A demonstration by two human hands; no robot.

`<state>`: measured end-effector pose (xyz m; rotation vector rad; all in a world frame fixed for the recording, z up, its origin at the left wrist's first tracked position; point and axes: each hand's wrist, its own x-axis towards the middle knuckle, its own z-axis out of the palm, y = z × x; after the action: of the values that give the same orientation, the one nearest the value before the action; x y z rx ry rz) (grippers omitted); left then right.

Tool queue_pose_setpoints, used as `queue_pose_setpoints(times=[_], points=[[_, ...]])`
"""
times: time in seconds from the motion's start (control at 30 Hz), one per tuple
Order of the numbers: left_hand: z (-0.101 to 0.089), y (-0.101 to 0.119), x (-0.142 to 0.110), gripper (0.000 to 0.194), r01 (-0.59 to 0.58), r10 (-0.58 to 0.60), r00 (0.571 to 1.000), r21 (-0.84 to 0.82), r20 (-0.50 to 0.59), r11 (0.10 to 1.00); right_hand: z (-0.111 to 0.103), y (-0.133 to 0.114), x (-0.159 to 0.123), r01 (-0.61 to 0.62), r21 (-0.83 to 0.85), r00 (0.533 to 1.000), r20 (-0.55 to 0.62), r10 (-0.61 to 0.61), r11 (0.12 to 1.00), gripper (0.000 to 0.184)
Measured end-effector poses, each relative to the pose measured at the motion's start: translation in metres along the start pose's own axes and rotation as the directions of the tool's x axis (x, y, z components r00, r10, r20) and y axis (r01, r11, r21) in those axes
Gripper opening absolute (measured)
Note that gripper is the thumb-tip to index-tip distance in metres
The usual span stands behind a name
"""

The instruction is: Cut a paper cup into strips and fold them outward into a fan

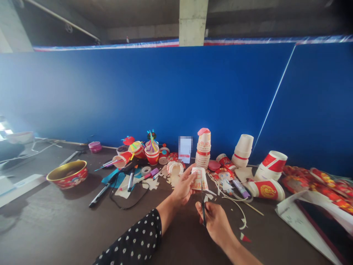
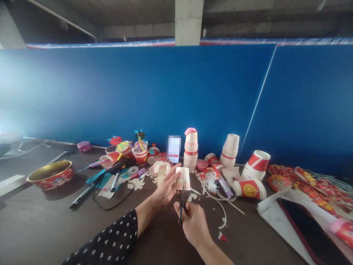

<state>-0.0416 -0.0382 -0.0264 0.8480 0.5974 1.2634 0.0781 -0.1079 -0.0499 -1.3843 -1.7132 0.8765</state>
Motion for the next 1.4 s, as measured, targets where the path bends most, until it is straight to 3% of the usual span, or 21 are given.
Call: queue_pose_setpoints(times=[1.4], points=[[-0.004,0.001,0.002,0.052,-0.005,0.005,1.0,0.003,0.017,1.0,-0.003,-0.011,-0.001,-0.014,0.026,0.998,-0.056,0.015,1.0,0.049]])
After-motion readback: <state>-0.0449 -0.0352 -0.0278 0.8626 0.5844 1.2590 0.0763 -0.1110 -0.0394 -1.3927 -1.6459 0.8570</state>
